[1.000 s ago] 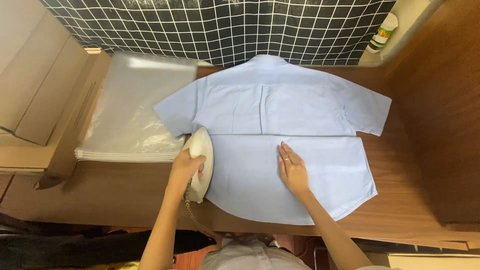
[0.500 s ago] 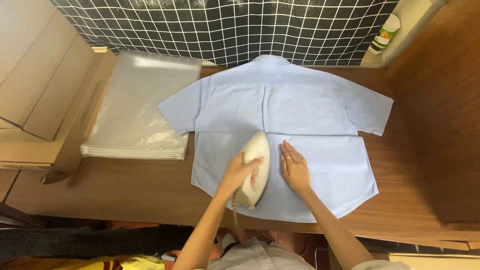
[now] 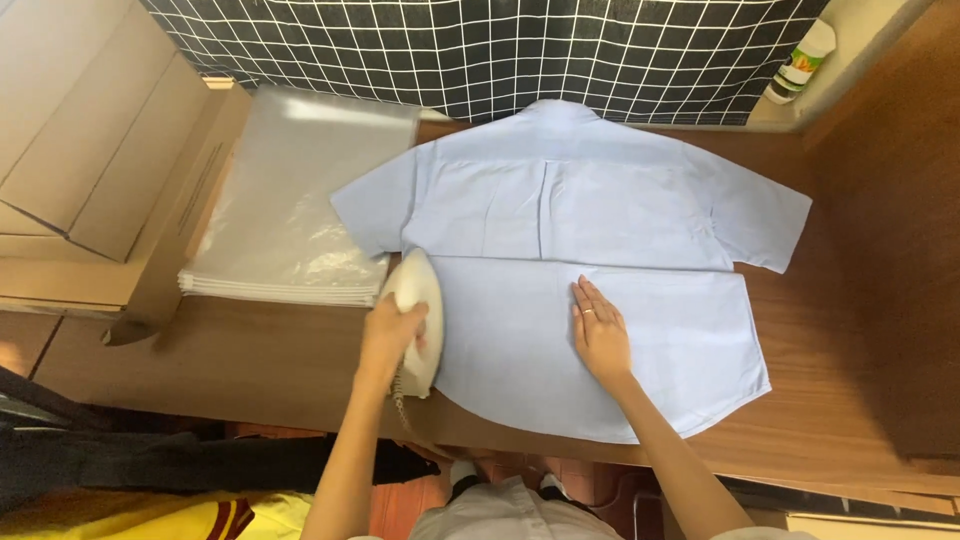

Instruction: Ironing a blue button-down shirt and folding it neatly for storage or sale.

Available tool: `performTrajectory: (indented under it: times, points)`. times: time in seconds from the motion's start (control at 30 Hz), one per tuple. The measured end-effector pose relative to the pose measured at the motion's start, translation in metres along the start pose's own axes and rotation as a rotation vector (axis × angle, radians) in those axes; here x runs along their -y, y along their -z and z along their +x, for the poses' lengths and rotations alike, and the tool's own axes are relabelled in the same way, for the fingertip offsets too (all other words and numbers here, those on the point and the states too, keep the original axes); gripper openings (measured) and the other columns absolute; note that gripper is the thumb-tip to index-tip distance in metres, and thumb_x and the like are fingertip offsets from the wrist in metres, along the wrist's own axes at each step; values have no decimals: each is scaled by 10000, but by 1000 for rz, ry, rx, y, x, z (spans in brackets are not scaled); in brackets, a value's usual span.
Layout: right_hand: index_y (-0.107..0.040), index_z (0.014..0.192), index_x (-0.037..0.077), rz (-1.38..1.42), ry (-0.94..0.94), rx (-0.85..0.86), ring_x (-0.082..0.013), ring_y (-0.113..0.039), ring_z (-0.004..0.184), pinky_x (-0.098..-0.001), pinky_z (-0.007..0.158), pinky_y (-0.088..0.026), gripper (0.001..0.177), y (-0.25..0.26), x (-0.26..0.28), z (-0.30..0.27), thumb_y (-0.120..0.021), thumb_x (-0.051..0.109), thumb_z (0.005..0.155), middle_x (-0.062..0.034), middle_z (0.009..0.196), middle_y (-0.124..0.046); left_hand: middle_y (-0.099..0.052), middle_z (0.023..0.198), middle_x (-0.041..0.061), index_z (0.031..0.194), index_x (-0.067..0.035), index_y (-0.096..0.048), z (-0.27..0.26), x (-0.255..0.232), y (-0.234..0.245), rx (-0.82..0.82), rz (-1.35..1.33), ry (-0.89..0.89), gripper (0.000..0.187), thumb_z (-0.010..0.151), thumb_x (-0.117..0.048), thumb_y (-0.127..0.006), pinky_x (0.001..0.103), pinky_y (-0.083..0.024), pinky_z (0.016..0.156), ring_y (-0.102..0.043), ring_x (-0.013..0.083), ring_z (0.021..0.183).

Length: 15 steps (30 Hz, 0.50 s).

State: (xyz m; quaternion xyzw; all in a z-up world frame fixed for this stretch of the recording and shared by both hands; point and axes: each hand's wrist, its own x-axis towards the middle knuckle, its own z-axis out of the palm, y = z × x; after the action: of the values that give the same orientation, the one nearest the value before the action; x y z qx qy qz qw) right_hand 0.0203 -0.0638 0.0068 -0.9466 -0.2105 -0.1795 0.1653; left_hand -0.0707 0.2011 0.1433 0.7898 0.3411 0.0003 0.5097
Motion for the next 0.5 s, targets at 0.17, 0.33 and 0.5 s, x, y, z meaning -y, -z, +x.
performTrajectory:
  times: [0.17, 0.33, 0.5]
  points:
    - [-442, 1264, 171, -9, -5, 16, -114, -411, 1201, -291, 981, -325, 359, -2, -1, 0, -353, 231, 922, 12, 1327, -430, -576, 506, 114, 898, 58, -588, 7, 6, -2, -25, -15, 10, 325, 731, -221, -584, 335, -486, 523, -597, 219, 453]
    - [-467, 1244, 155, 39, -4, -3, -128, -424, 1193, -302, 969, -334, 346, -1, -4, -3, -377, 224, 916, -1, 1309, -452, -571, 511, 129, 894, 65, -571, -30, -9, -19, -1, -40, -28, 377, 727, -269, -623, 350, -490, 504, -596, 220, 428]
    - [-530, 1171, 116, 3, 35, -131, -204, -459, 1168, -349, 952, -350, 308, -2, -2, -5, -455, 214, 888, -58, 1225, -525, -527, 416, 130, 848, 50, -573, -79, -16, -53, 178, -194, -93, 370, 732, -298, -618, 338, -461, 612, -594, 245, 476]
